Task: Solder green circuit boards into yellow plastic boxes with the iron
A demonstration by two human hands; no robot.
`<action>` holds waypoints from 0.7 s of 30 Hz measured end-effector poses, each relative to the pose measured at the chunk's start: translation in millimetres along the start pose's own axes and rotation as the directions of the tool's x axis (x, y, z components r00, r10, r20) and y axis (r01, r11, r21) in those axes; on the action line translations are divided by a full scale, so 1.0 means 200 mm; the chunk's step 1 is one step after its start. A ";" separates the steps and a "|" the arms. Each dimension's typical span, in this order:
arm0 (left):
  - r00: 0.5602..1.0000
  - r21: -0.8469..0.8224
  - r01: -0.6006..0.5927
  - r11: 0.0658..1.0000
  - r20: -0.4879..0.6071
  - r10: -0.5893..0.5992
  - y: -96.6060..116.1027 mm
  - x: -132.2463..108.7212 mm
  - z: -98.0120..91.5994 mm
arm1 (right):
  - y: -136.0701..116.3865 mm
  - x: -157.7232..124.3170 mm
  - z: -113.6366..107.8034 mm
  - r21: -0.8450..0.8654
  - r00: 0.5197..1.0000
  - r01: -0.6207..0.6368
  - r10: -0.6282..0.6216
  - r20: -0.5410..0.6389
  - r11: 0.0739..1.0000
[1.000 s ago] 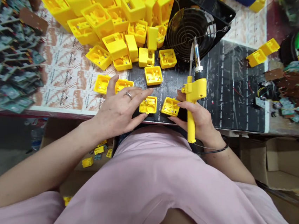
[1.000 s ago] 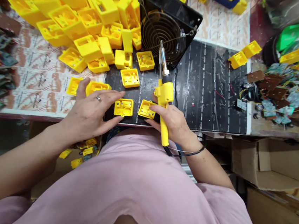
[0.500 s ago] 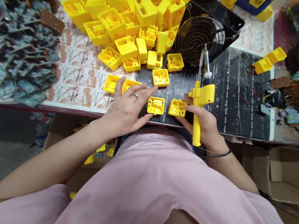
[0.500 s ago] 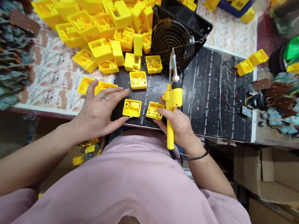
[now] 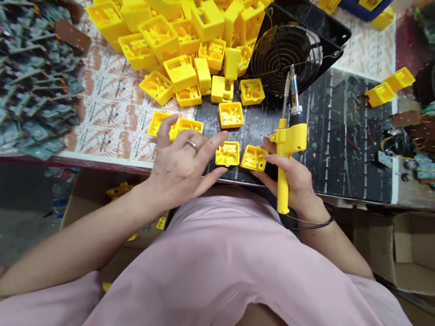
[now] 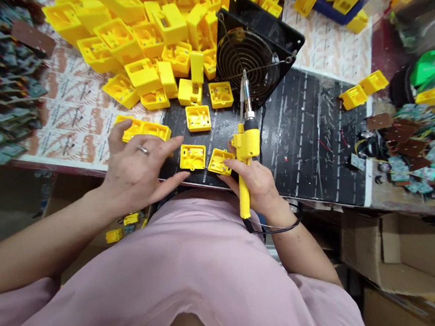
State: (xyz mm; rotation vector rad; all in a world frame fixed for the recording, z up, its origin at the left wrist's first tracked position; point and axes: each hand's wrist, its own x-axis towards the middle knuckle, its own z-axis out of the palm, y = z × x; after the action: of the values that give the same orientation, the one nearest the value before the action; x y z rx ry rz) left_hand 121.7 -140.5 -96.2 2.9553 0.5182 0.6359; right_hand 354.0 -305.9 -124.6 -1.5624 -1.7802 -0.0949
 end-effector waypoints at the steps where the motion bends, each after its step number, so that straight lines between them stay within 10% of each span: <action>1: 1.000 0.010 -0.001 1.000 -0.014 0.001 0.00 0.00 0.00 | 0.00 0.00 0.00 -0.011 1.000 0.003 -0.003 -0.004 1.000; 12: 0.979 0.017 0.017 1.000 0.204 -0.021 0.09 0.13 0.03 | -0.01 0.02 0.00 -0.067 1.000 0.029 -0.029 0.003 0.997; 16: 0.906 -0.279 -0.200 0.939 0.312 0.286 -0.01 0.14 -0.04 | -0.01 0.00 0.01 -0.079 0.999 0.018 -0.021 -0.034 0.997; 18: 0.890 -0.337 -0.252 0.907 0.287 0.354 -0.06 0.11 -0.08 | -0.01 0.00 0.00 -0.081 0.999 0.024 -0.028 -0.046 0.996; 21: 0.979 -0.169 -0.157 0.973 0.101 0.176 -0.06 0.04 -0.10 | 0.00 0.03 -0.04 -0.102 0.997 0.072 -0.073 -0.013 0.992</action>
State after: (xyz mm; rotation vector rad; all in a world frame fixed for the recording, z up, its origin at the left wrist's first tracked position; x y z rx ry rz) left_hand 117.2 -125.9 -76.1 2.8795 0.1994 0.4905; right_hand 359.0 -304.8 -114.6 -1.5631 -1.8445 -0.2363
